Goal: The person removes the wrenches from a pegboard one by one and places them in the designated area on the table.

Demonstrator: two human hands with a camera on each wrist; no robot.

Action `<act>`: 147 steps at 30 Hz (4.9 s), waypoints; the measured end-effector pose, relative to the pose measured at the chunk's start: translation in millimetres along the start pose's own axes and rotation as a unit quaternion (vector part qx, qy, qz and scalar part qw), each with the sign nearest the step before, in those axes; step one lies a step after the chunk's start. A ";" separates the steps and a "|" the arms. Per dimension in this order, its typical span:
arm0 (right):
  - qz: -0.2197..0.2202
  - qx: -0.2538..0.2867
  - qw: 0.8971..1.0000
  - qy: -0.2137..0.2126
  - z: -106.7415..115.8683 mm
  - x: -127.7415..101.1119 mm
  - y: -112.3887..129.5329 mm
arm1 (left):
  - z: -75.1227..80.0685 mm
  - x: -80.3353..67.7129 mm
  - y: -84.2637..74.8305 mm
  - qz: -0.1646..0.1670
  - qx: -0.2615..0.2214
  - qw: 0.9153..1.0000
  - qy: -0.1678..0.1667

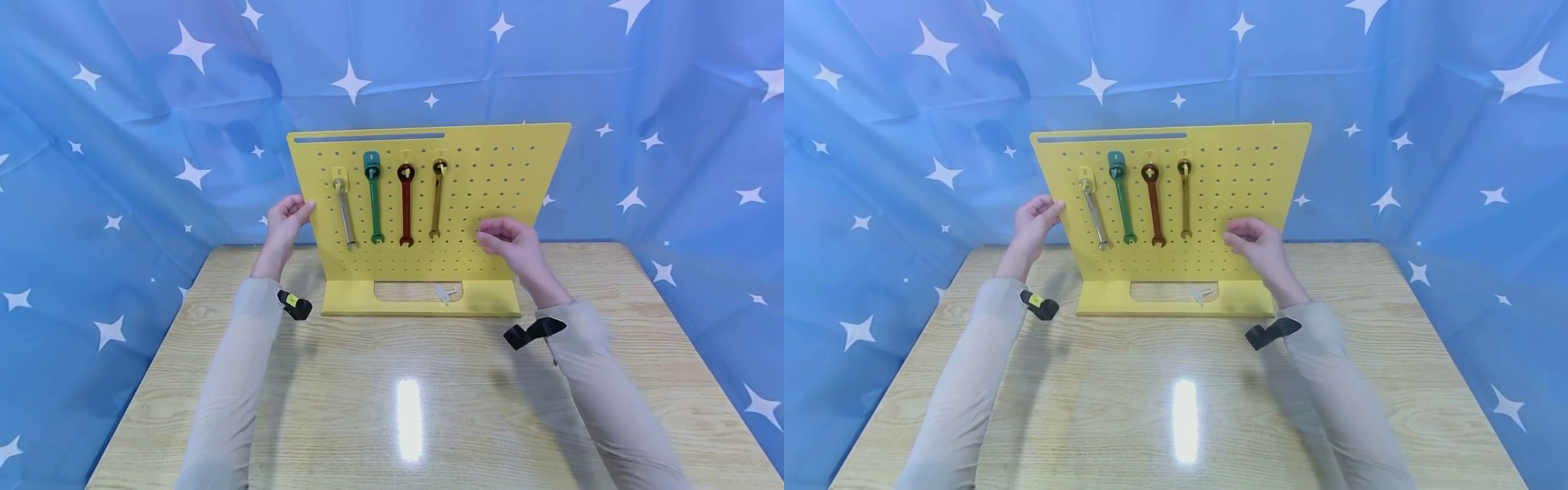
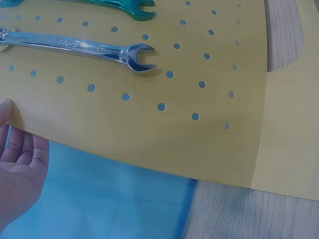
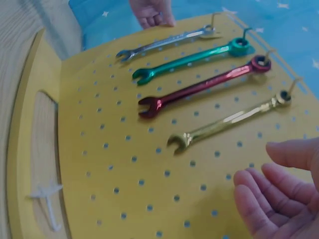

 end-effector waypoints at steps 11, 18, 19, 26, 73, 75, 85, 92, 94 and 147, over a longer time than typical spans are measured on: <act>-0.002 0.036 0.999 -0.007 -25.3 17.9 8.4 | 0.1 -0.8 -0.8 0.005 0.001 1.000 -0.001; -0.003 0.049 0.998 -0.029 -40.1 26.5 9.3 | -0.6 -0.7 -0.4 0.004 -0.002 1.000 0.000; -0.004 0.054 0.998 -0.036 -42.2 27.7 8.9 | -0.6 -0.6 -0.4 0.003 -0.003 1.000 0.000; -0.004 0.081 0.992 -0.095 -57.7 35.1 7.5 | 0.1 0.9 -0.2 0.001 -0.009 1.000 -0.001; 0.034 -0.141 0.942 -0.302 -99.4 53.7 -0.4 | -0.9 -1.1 -0.6 0.001 -0.008 1.000 -0.004; 0.029 -0.134 0.944 -0.299 -99.3 53.4 -1.1 | -0.8 -1.1 -0.5 0.002 -0.009 1.000 -0.006; 0.011 -0.154 0.948 -0.279 -100.8 53.4 0.5 | -0.9 0.1 0.4 0.007 -0.019 1.000 -0.008; 0.021 -0.176 0.939 -0.295 -103.2 54.8 0.5 | -1.8 -0.3 -0.3 0.007 -0.013 1.000 -0.006; 0.025 -0.179 0.937 -0.299 -103.3 54.8 0.4 | -1.8 -0.4 -0.4 0.007 -0.014 1.000 -0.005; 0.028 0.010 0.978 -0.208 -84.0 26.2 20.7 | -1.6 -1.4 -2.5 0.010 0.001 1.000 -0.004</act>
Point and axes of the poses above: each hand's wrist, its own x-axis towards the middle knuckle, its own z-axis out of the back of the hand, y = z × x, the point moved 2 cm from there along x, towards the middle knuckle, and after that the axes turned 14 degrees about z, right-handed, at the moved point
